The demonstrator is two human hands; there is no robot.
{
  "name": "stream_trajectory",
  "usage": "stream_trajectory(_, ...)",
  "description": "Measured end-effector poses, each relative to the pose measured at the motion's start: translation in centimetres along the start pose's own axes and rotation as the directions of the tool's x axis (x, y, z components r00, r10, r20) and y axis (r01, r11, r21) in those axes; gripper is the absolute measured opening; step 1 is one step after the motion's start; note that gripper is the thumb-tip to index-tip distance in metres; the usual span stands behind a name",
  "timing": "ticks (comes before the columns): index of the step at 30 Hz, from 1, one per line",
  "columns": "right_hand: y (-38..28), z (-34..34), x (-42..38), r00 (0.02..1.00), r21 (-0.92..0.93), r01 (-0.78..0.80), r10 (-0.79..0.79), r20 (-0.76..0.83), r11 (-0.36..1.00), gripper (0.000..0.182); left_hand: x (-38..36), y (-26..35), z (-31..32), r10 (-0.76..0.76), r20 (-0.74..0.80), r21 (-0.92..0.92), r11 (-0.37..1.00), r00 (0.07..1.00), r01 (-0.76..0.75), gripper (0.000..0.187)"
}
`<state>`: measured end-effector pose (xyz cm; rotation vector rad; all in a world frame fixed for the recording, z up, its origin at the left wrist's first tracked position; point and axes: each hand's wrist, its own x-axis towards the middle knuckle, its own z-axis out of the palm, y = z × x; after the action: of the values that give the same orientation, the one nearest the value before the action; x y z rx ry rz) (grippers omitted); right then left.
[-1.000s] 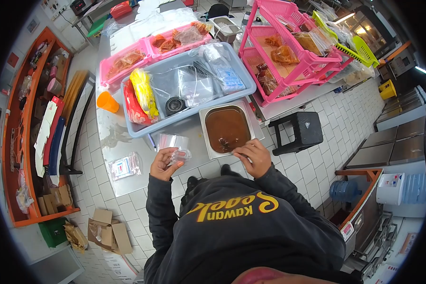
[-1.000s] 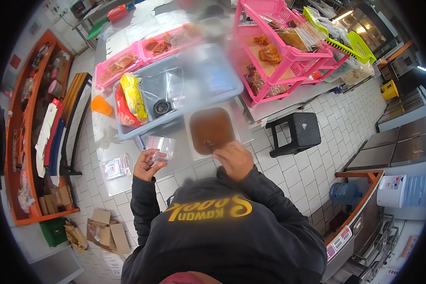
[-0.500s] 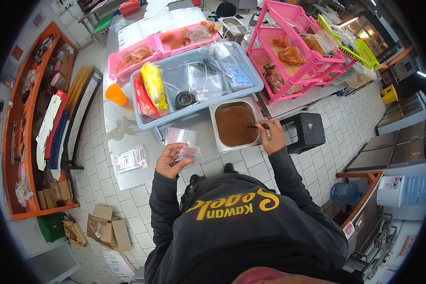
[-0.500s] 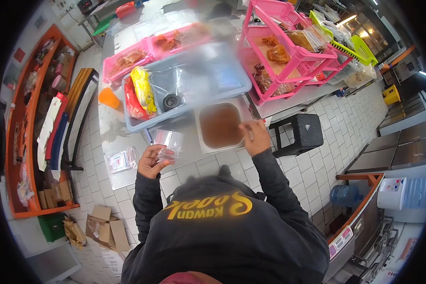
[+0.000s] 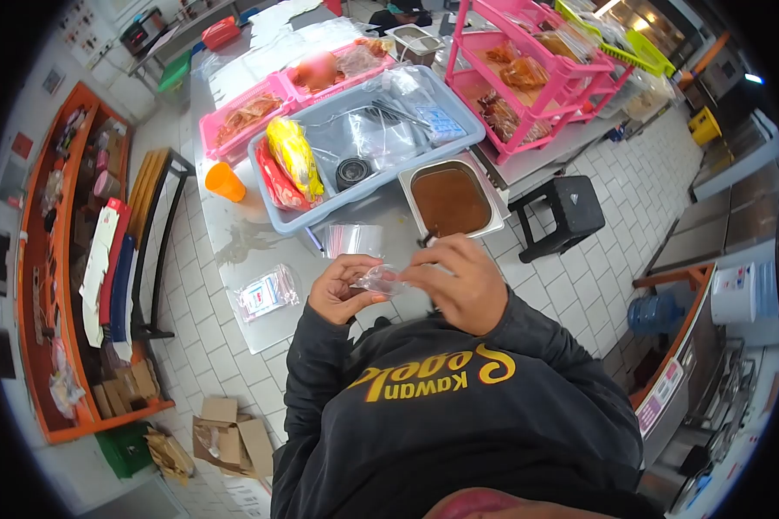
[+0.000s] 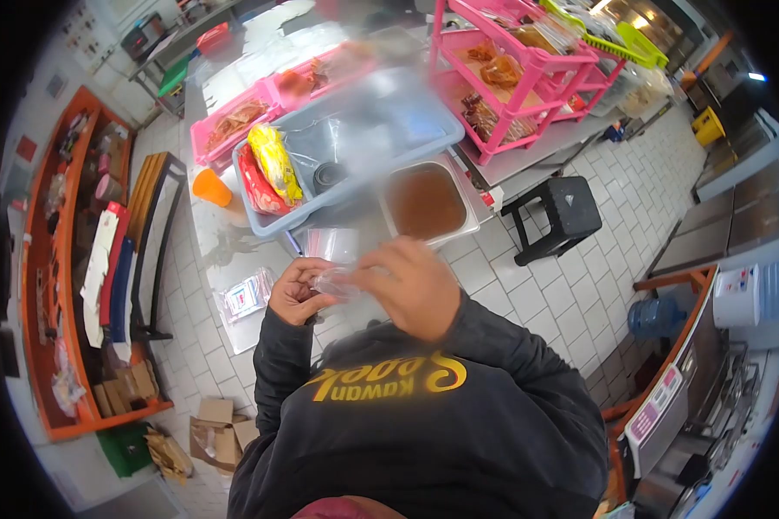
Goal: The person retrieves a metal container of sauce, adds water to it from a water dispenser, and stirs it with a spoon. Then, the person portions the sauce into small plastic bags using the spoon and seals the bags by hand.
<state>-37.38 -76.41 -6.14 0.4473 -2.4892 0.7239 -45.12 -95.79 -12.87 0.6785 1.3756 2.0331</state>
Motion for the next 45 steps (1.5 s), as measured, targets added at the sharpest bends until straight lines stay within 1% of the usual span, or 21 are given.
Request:
stream_trajectory(1, -0.8, 0.4, 0.1, 0.995, -0.008, 0.079, -0.078, 0.065, 0.997, 0.024, -0.3, 0.2, 0.0, -0.019, 0.009, -0.021, 1.000, 1.000, 0.019, 0.041)
stream_trajectory(4, -1.3, 2.1, -0.8, 0.991, 0.071, 0.067, -0.075, 0.111, 0.995, 0.021, -1.4, 0.3, -0.6, -0.080, 0.025, 0.048, 0.996, 0.996, 0.079, 0.041)
stream_trajectory(7, -1.8, 2.8, -2.1, 0.985, 0.169, -0.007, -0.022, 0.173, 0.986, 0.022, -2.6, 0.1, -1.3, -0.088, 0.069, 0.156, 0.985, 0.994, 0.077, 0.039)
stream_trajectory(9, -2.5, 3.0, -3.0, 0.992, 0.137, -0.039, 0.021, 0.128, 0.990, 0.024, -3.4, -0.1, -2.1, -0.189, 0.082, 0.057, 0.981, 0.979, 0.184, 0.032)
stream_trajectory(12, -3.1, 3.3, -4.2, 0.984, 0.211, -0.140, 0.112, 0.141, 0.967, 0.024, -4.6, -1.2, -3.8, -0.272, 0.057, 0.161, 0.952, 0.961, 0.260, 0.025)
stream_trajectory(14, -3.2, 3.7, -4.8, 0.986, 0.229, -0.153, 0.133, 0.102, 0.961, 0.024, -4.9, -1.7, -4.0, -0.250, -0.060, 0.018, 0.968, 0.966, 0.251, 0.015)
stream_trajectory(17, -3.2, 4.0, -5.2, 0.995, 0.293, -0.077, 0.055, 0.083, 0.953, 0.024, -5.0, -2.1, -3.6, -0.221, -0.029, -0.039, 0.975, 0.975, 0.219, 0.007)
stream_trajectory(21, -3.2, 4.1, -6.1, 0.974, 0.155, -0.179, 0.153, 0.169, 0.971, 0.020, -5.5, -1.8, -2.5, -0.281, 0.006, -0.019, 0.960, 0.960, 0.281, 0.005)
stream_trajectory(25, -2.9, 3.2, -6.3, 0.977, 0.151, -0.153, 0.126, 0.171, 0.977, 0.020, -5.5, -2.7, -2.3, -0.327, 0.024, 0.005, 0.945, 0.945, 0.327, 0.013)
stream_trajectory(26, -2.5, 2.9, -6.4, 0.976, 0.112, -0.123, 0.100, 0.194, 0.986, 0.021, -5.7, -3.5, -2.8, -0.296, 0.068, 0.057, 0.954, 0.953, 0.293, 0.029)
stream_trajectory(27, -2.0, 2.7, -6.4, 0.972, 0.079, -0.091, 0.072, 0.222, 0.993, 0.021, -5.5, -3.1, -1.8, -0.312, 0.055, 0.052, 0.950, 0.949, 0.309, 0.029)
stream_trajectory(29, -0.9, 2.5, -6.5, 0.964, 0.080, -0.043, 0.020, 0.264, 0.996, 0.020, -4.6, -2.3, 0.7, -0.323, 0.118, 0.212, 0.932, 0.939, 0.293, 0.047)
stream_trajectory(31, -0.3, 2.6, -6.6, 0.951, 0.095, 0.033, -0.061, 0.304, 0.995, 0.019, -3.3, -3.6, 1.7, -0.307, 0.272, 0.239, 0.940, 0.912, 0.245, 0.058)
stream_trajectory(32, 0.1, 2.4, -6.7, 0.957, 0.121, -0.003, -0.033, 0.288, 0.993, 0.020, -2.8, -4.6, 1.6, -0.324, 0.256, 0.300, 0.922, 0.911, 0.244, 0.052)
stream_trajectory(35, 2.4, 0.8, -6.8, 0.978, 0.218, 0.009, -0.054, 0.203, 0.976, 0.024, -0.9, -5.0, 2.8, -0.252, 0.225, 0.161, 0.962, 0.941, 0.219, 0.047)
stream_trajectory(37, 4.6, -1.1, -7.4, 0.953, 0.334, -0.279, 0.303, -0.022, 0.900, 0.029, 0.4, -4.6, 3.5, -0.238, 0.156, 0.197, 0.958, 0.959, 0.206, 0.044)
stream_trajectory(38, 5.9, -2.3, -7.8, 0.958, 0.340, -0.265, 0.287, -0.014, 0.902, 0.029, 0.9, -4.6, 3.7, -0.207, 0.122, 0.148, 0.971, 0.971, 0.188, 0.045)
stream_trajectory(40, 8.4, -4.0, -8.1, 0.880, 0.158, -0.449, 0.466, -0.093, 0.879, 0.037, 1.6, -4.7, 3.9, -0.167, 0.071, 0.100, 0.982, 0.983, 0.160, 0.045)
stream_trajectory(41, 9.3, -4.1, -7.7, 0.887, 0.164, -0.437, 0.454, -0.087, 0.885, 0.037, 1.8, -5.0, 3.6, -0.139, 0.015, 0.094, 0.986, 0.990, 0.137, 0.045)
stream_trajectory(43, 11.0, -3.9, -7.2, 0.928, 0.100, -0.362, 0.349, 0.127, 0.927, 0.042, 2.1, -5.3, 2.9, -0.106, -0.045, 0.095, 0.989, 0.993, 0.110, 0.046)
stream_trajectory(45, 12.2, -1.6, -6.0, 0.957, 0.091, -0.273, 0.261, 0.122, 0.958, 0.052, 2.2, -5.5, 2.1, -0.163, -0.112, -0.170, 0.975, 0.980, 0.143, 0.049)
